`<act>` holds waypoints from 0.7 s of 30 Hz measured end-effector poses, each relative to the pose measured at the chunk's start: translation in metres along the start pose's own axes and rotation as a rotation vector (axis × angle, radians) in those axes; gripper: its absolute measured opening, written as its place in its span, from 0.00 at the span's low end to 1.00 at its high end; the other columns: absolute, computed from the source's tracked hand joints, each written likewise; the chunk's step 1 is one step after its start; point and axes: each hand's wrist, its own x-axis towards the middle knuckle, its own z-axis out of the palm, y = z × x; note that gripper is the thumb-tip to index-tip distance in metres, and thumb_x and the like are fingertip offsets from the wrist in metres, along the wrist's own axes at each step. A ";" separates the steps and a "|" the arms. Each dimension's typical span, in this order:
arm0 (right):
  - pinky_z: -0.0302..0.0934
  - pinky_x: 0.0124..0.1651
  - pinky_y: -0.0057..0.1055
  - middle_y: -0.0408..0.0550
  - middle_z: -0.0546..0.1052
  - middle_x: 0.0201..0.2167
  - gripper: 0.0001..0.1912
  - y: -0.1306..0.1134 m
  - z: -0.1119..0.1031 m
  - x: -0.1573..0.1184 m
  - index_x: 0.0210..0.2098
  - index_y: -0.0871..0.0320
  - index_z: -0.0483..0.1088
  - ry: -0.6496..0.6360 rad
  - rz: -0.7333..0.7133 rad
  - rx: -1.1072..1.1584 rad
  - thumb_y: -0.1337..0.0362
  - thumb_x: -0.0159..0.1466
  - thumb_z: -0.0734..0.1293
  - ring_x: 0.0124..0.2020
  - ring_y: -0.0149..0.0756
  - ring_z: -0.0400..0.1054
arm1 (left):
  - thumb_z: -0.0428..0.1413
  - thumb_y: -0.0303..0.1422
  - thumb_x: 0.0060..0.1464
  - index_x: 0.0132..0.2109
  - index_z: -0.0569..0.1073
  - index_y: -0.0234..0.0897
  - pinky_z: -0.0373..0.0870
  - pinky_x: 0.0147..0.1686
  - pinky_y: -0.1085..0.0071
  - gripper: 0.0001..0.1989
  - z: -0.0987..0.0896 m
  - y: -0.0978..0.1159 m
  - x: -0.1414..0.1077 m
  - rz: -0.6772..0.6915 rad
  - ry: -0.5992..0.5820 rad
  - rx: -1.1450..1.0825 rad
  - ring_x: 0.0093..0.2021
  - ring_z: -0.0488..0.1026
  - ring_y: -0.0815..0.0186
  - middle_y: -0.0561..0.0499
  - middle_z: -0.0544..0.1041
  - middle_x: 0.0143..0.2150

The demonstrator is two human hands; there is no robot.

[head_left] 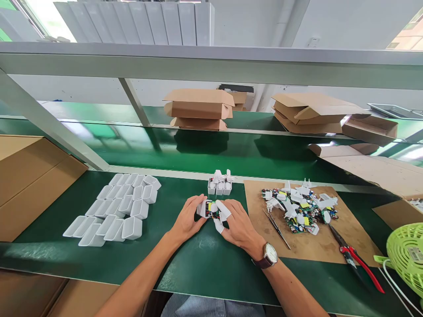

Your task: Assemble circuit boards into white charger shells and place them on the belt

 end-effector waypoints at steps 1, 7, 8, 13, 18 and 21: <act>0.70 0.53 0.55 0.62 0.74 0.54 0.36 0.000 0.000 0.000 0.72 0.59 0.49 -0.001 0.005 0.003 0.73 0.66 0.61 0.54 0.53 0.69 | 0.57 0.31 0.63 0.70 0.54 0.43 0.70 0.62 0.46 0.33 0.000 0.000 0.000 -0.011 -0.009 0.000 0.63 0.70 0.51 0.40 0.74 0.61; 0.70 0.53 0.55 0.61 0.74 0.54 0.40 0.003 0.001 -0.002 0.73 0.61 0.48 0.003 0.013 0.021 0.74 0.63 0.62 0.55 0.54 0.68 | 0.57 0.32 0.63 0.69 0.55 0.42 0.69 0.63 0.44 0.31 0.001 0.000 -0.001 -0.038 -0.033 0.004 0.64 0.69 0.49 0.39 0.75 0.60; 0.69 0.53 0.55 0.62 0.74 0.55 0.40 0.003 0.001 -0.002 0.73 0.61 0.48 -0.003 0.011 0.023 0.74 0.63 0.62 0.55 0.54 0.68 | 0.57 0.32 0.64 0.70 0.55 0.42 0.69 0.63 0.44 0.31 0.001 0.000 -0.001 -0.033 -0.034 0.002 0.65 0.69 0.49 0.39 0.75 0.60; 0.69 0.54 0.55 0.61 0.73 0.56 0.41 0.003 0.001 -0.004 0.73 0.60 0.47 -0.023 0.023 0.017 0.75 0.62 0.61 0.55 0.54 0.67 | 0.57 0.34 0.64 0.70 0.56 0.42 0.69 0.64 0.46 0.31 0.001 0.001 0.000 -0.026 -0.025 -0.010 0.64 0.69 0.50 0.40 0.74 0.61; 0.68 0.54 0.54 0.63 0.73 0.55 0.38 0.002 -0.003 -0.002 0.71 0.64 0.51 -0.018 0.011 0.017 0.76 0.62 0.62 0.55 0.54 0.66 | 0.57 0.33 0.64 0.70 0.55 0.43 0.70 0.63 0.46 0.32 0.000 0.003 0.002 0.005 -0.004 -0.005 0.64 0.69 0.51 0.41 0.74 0.60; 0.68 0.53 0.53 0.64 0.74 0.54 0.37 0.001 -0.005 0.000 0.70 0.66 0.52 -0.027 -0.011 -0.009 0.76 0.62 0.61 0.54 0.54 0.66 | 0.58 0.32 0.64 0.70 0.55 0.43 0.70 0.62 0.48 0.32 0.000 0.004 0.002 0.017 0.000 -0.009 0.64 0.69 0.51 0.41 0.75 0.60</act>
